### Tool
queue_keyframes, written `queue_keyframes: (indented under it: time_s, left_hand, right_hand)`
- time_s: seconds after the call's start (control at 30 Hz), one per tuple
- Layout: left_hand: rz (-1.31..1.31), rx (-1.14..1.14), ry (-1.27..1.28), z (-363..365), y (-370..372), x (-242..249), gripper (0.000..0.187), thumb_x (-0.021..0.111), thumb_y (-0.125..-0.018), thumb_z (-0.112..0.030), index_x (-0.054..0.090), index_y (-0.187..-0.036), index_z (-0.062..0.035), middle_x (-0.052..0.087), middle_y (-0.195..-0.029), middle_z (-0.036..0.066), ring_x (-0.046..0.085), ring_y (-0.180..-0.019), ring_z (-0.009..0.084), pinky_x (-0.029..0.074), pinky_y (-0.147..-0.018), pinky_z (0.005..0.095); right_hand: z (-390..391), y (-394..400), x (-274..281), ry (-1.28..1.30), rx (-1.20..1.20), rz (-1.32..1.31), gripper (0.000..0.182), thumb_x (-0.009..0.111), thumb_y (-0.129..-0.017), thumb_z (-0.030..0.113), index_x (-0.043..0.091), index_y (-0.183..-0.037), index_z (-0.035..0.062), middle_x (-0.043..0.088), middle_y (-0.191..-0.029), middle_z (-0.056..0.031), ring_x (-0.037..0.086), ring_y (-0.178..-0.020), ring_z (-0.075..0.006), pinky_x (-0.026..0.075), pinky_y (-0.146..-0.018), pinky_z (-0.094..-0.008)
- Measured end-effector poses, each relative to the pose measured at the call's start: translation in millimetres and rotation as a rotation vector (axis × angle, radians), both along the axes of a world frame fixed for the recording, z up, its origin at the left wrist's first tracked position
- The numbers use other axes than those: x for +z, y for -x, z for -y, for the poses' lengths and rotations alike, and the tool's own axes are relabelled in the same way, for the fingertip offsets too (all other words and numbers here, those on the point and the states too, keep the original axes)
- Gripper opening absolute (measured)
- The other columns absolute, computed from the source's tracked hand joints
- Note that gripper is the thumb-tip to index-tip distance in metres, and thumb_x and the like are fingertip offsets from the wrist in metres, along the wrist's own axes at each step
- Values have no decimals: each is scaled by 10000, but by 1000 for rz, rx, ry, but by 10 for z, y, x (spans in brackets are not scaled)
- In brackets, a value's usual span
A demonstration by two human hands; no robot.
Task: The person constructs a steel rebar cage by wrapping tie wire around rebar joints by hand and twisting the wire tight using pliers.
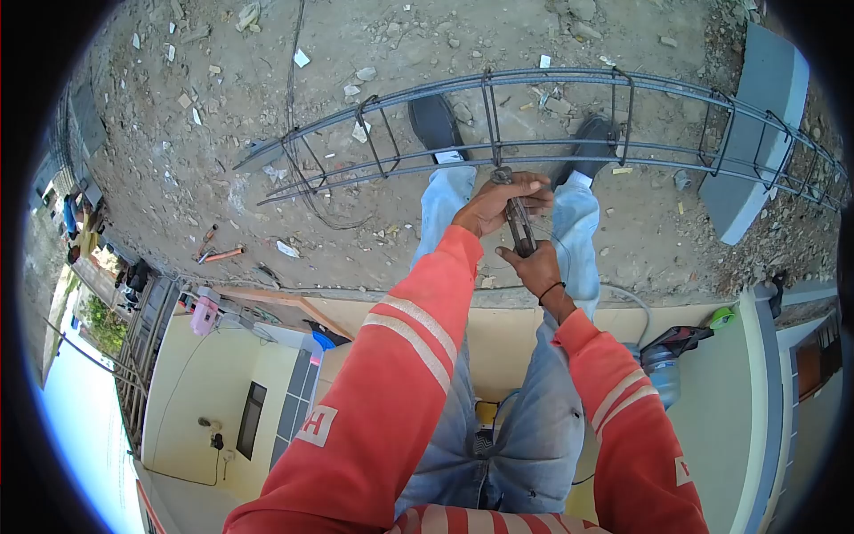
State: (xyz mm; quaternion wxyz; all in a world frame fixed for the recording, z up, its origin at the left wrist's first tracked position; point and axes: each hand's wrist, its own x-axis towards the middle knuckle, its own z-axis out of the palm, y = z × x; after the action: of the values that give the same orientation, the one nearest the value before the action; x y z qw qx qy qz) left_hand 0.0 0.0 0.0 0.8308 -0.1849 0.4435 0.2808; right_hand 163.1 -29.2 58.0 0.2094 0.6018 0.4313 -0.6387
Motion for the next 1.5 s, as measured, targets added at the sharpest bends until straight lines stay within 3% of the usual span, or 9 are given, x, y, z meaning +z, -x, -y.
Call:
queue_keyframes:
  time_s: [0.2,0.43,0.57,0.77,0.83,1.03,1.23,1.37,1.5]
  left_hand:
    - [1,429,202,128,-134,154,234,615,-955,-169,604,-1143,-30,561,-711,20,604,-662,181,556,-691,332]
    - [-481,260,474,-238,-510,36,200,590,-897,-151,625,-1037,-12,471,-602,24,437,-486,158,396,-501,286]
    - [-1419,-349,651,-214,-816,-161,290,681,-813,-229,640,-944,26,651,-753,150,646,-642,249,494,-573,319]
    - [-323,137,265,-101,-145,227,329,686,-878,-168,606,-1124,37,702,-970,168,685,-915,254,530,-784,325]
    - [-166,250,247,-68,-96,254,351,682,-899,-193,603,-1166,20,704,-1003,157,689,-890,247,541,-775,329]
    - [40,594,208,-12,-206,186,324,641,-912,-159,609,-1194,-4,631,-774,80,605,-644,192,519,-584,311]
    - [-1003,-263,658,-488,-544,266,208,686,-832,-140,661,-970,14,609,-684,72,609,-554,205,485,-461,315]
    - [-517,131,519,-378,-217,485,225,712,-848,-148,645,-992,11,643,-754,87,656,-626,210,513,-510,309]
    - [-449,124,321,-16,-248,300,230,693,-903,-206,608,-974,-4,652,-833,101,663,-716,234,520,-587,366]
  right_hand:
    - [-411,-172,71,1211,-701,-328,286,800,-814,268,605,-843,61,530,-641,-12,534,-542,-148,435,-511,-323]
    - [-310,185,646,-672,427,389,341,734,-834,334,623,-914,22,680,-786,-142,691,-727,-334,564,-684,-422]
    - [-405,90,445,-140,354,367,399,724,-815,402,669,-915,19,701,-951,-224,685,-877,-407,548,-747,-494]
    - [-161,-198,65,170,128,164,422,733,-844,453,642,-887,43,660,-722,-137,658,-627,-311,508,-595,-441]
    - [-463,-354,115,1410,-884,-420,357,700,-900,429,594,-876,89,516,-611,-5,494,-487,-170,398,-481,-343]
    - [-429,-77,469,1118,-876,-405,306,664,-930,387,580,-902,94,563,-677,-8,534,-553,-127,437,-504,-292]
    - [-264,-143,610,86,-84,52,387,582,-956,389,607,-985,3,696,-824,-130,636,-534,-163,495,-485,-287]
    - [-291,-468,416,1330,-1199,-464,551,496,-975,573,579,-924,31,628,-704,-86,555,-459,-143,355,-372,-242]
    - [-526,-108,706,877,-578,4,502,422,-1008,562,567,-951,85,599,-664,-55,540,-471,-138,414,-425,-269]
